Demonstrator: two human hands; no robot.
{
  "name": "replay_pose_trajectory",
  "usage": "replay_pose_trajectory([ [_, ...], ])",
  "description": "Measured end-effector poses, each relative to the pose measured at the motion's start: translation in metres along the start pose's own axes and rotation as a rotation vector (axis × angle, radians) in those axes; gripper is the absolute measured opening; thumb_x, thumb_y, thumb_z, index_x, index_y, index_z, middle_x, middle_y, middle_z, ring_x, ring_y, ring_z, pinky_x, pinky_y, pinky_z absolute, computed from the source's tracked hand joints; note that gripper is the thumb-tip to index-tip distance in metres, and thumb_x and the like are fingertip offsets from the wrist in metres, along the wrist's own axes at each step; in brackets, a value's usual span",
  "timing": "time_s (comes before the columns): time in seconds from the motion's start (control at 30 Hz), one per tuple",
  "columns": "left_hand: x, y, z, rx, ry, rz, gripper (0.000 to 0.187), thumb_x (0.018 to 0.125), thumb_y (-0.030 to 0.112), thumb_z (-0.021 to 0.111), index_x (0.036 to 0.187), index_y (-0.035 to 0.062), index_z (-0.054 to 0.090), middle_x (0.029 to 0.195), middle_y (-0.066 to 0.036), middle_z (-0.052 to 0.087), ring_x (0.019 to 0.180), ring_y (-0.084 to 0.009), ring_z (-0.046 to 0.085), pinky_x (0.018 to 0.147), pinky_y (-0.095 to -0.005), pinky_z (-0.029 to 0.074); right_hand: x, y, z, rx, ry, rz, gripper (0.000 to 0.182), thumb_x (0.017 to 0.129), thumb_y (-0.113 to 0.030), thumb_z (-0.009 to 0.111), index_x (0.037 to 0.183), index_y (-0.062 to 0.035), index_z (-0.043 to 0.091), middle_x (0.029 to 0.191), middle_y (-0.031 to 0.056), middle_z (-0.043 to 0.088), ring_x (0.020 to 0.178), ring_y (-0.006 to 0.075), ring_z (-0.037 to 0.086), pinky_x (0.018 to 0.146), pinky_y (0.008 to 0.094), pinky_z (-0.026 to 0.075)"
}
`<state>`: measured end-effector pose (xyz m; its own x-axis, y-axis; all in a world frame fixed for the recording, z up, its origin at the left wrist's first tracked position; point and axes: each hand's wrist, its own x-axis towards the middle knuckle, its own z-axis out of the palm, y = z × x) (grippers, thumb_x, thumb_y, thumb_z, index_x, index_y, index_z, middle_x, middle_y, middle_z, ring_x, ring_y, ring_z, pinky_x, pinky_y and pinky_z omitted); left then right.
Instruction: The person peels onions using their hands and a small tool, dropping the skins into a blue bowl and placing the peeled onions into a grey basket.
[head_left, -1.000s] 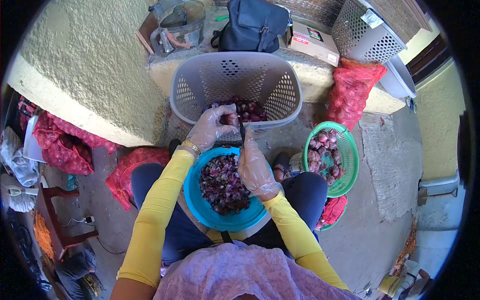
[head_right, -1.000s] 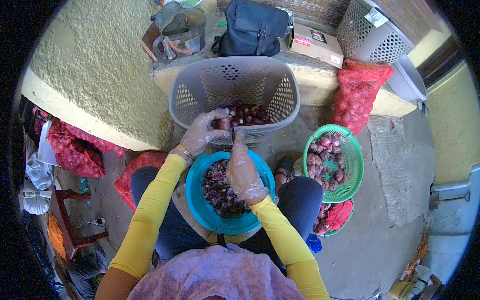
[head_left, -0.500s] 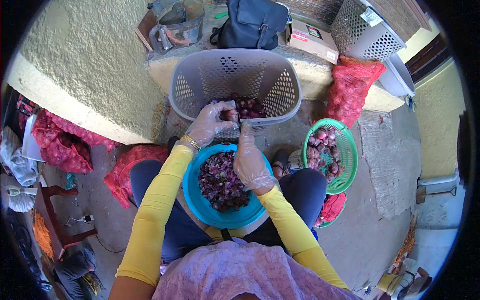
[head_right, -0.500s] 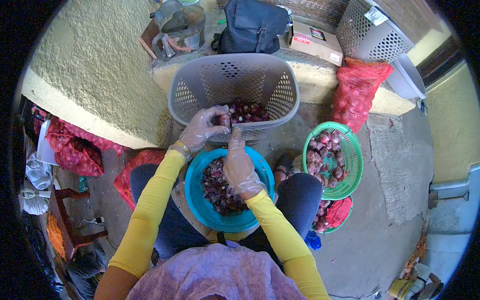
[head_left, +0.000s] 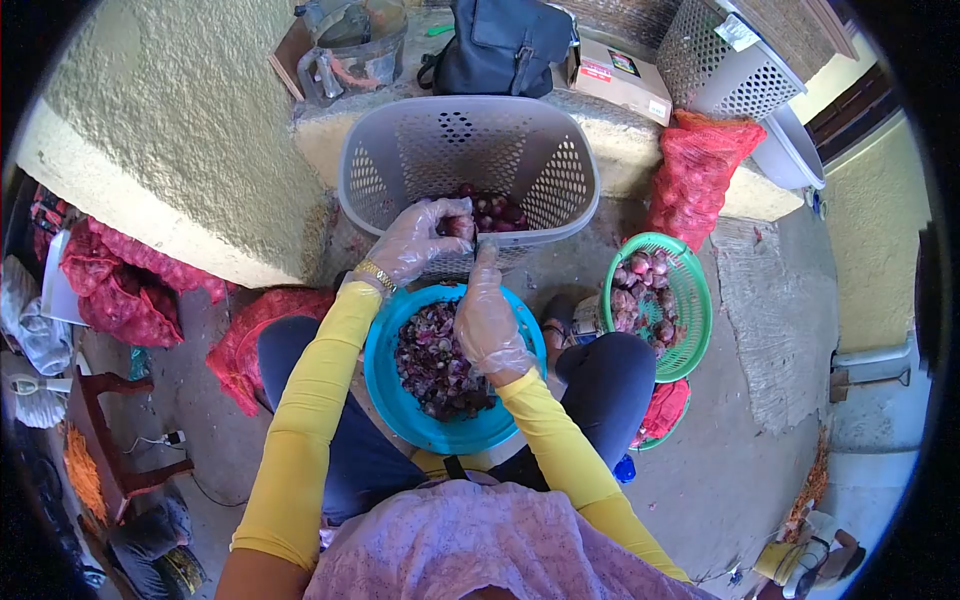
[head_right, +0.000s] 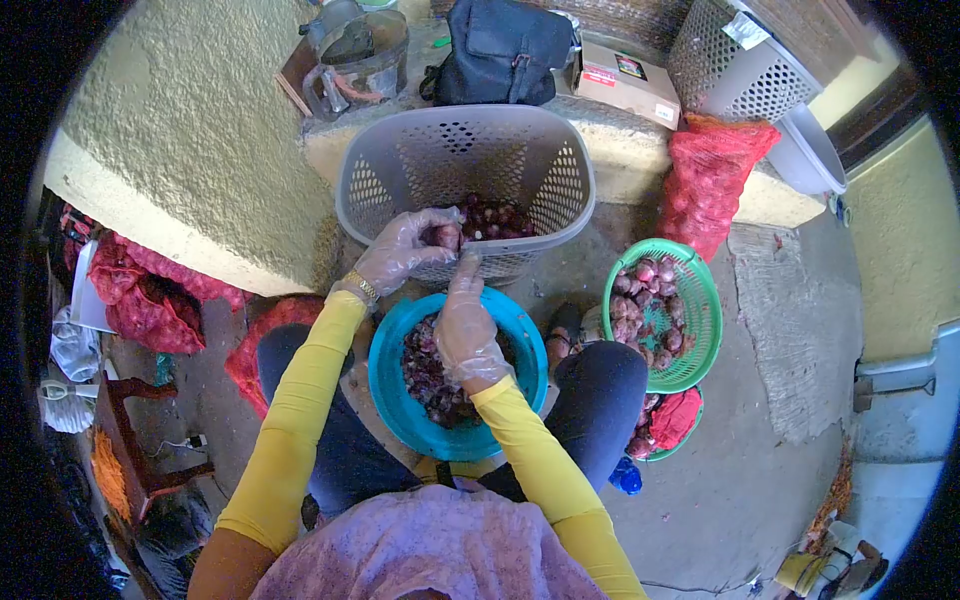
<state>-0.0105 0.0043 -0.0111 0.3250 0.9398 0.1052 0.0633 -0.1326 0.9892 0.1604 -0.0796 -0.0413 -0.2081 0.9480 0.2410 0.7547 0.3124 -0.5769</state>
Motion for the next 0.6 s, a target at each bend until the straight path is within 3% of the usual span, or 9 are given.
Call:
replay_pose_trajectory([
  [0.07, 0.001, -0.003, 0.001, -0.034, 0.009, -0.023, 0.048, 0.082, -0.002, 0.079, 0.127, -0.0051, 0.063, 0.103, -0.006, 0.067, 0.096, -0.0138, 0.062, 0.095, -0.0322, 0.052, 0.011, 0.0, 0.005, 0.127, -0.284, 0.318, 0.08, 0.095, -0.006, 0.063, 0.159, 0.0112, 0.019, 0.104, 0.0327, 0.061, 0.081, 0.039, 0.066, 0.065, 0.0429, 0.053],
  [0.1, 0.001, -0.004, 0.001, -0.065, 0.019, -0.045, 0.047, 0.082, -0.002, 0.079, 0.127, -0.0049, 0.063, 0.102, -0.005, 0.067, 0.096, -0.0136, 0.062, 0.094, -0.0321, 0.052, 0.008, -0.001, 0.005, 0.124, -0.283, 0.318, 0.08, 0.095, -0.006, 0.063, 0.159, 0.0112, 0.019, 0.104, 0.0327, 0.061, 0.081, 0.039, 0.066, 0.065, 0.0429, 0.053],
  [0.17, 0.003, -0.004, 0.0, -0.036, 0.013, -0.032, 0.047, 0.082, -0.003, 0.079, 0.127, -0.0046, 0.063, 0.102, -0.005, 0.067, 0.096, -0.0136, 0.062, 0.094, -0.0318, 0.052, -0.001, -0.011, -0.001, -0.005, -0.065, 0.17, 0.058, 0.1, -0.016, 0.059, 0.144, 0.0174, 0.045, 0.098, 0.0288, 0.066, 0.088, 0.0398, 0.067, 0.081, 0.0445, 0.056],
  [0.2, 0.003, -0.004, -0.001, -0.005, 0.007, -0.025, 0.047, 0.082, -0.004, 0.078, 0.127, -0.0043, 0.063, 0.102, -0.005, 0.067, 0.096, -0.0136, 0.062, 0.094, -0.0314, 0.052, -0.007, 0.005, 0.016, -0.005, -0.064, 0.169, 0.058, 0.1, -0.016, 0.059, 0.144, 0.0174, 0.045, 0.098, 0.0288, 0.066, 0.088, 0.0398, 0.067, 0.081, 0.0445, 0.056],
  [0.27, 0.002, 0.002, -0.001, -0.028, -0.001, -0.044, 0.046, 0.083, -0.002, 0.078, 0.127, -0.003, 0.063, 0.102, -0.004, 0.066, 0.096, -0.0129, 0.061, 0.094, -0.0312, 0.052, -0.02, 0.056, 0.061, -0.934, -0.028, -0.485, 0.043, 0.102, -0.018, 0.055, 0.122, 0.0181, 0.065, 0.102, 0.0257, 0.07, 0.103, 0.0417, 0.067, 0.103, 0.0548, 0.05],
  [0.3, 0.0, 0.002, 0.0, -0.051, -0.012, -0.066, 0.045, 0.085, -0.001, 0.078, 0.127, -0.0016, 0.063, 0.102, -0.002, 0.064, 0.096, -0.0122, 0.06, 0.094, -0.031, 0.053, -0.023, 0.045, 0.044, -0.934, -0.033, -0.484, 0.043, 0.102, -0.018, 0.055, 0.122, 0.0181, 0.065, 0.102, 0.0257, 0.07, 0.103, 0.0417, 0.067, 0.103, 0.0548, 0.05],
  [0.4, -0.003, 0.001, 0.0, -0.068, -0.049, -0.023, 0.048, 0.083, -0.002, 0.078, 0.128, -0.0013, 0.062, 0.104, -0.002, 0.063, 0.097, -0.0118, 0.059, 0.095, -0.0309, 0.052, -0.021, 0.001, -0.01, -1.15, -0.259, -0.646, 0.03, 0.1, -0.008, 0.057, 0.109, 0.0157, 0.072, 0.113, 0.026, 0.071, 0.118, 0.0456, 0.062, 0.113, 0.0669, 0.038],
  [0.57, -0.007, 0.006, -0.004, -0.139, -0.08, -0.019, 0.054, 0.082, -0.003, 0.077, 0.132, -0.0008, 0.059, 0.108, -0.002, 0.062, 0.1, -0.0126, 0.06, 0.098, -0.0314, 0.052, -0.033, 0.001, -0.012, 0.212, 0.254, -0.055, 0.044, 0.104, -0.013, 0.058, 0.137, 0.0145, 0.051, 0.099, 0.0199, 0.07, 0.097, 0.0288, 0.068, 0.098, 0.0467, 0.053],
  [0.6, -0.007, 0.009, -0.006, -0.164, -0.081, -0.021, 0.055, 0.083, -0.003, 0.077, 0.135, -0.0006, 0.058, 0.11, -0.002, 0.063, 0.103, -0.0133, 0.061, 0.1, -0.0322, 0.052, -0.031, 0.005, -0.018, 0.213, 0.254, -0.056, 0.044, 0.104, -0.013, 0.058, 0.137, 0.0145, 0.051, 0.099, 0.0199, 0.07, 0.097, 0.0288, 0.068, 0.098, 0.0467, 0.053],
])
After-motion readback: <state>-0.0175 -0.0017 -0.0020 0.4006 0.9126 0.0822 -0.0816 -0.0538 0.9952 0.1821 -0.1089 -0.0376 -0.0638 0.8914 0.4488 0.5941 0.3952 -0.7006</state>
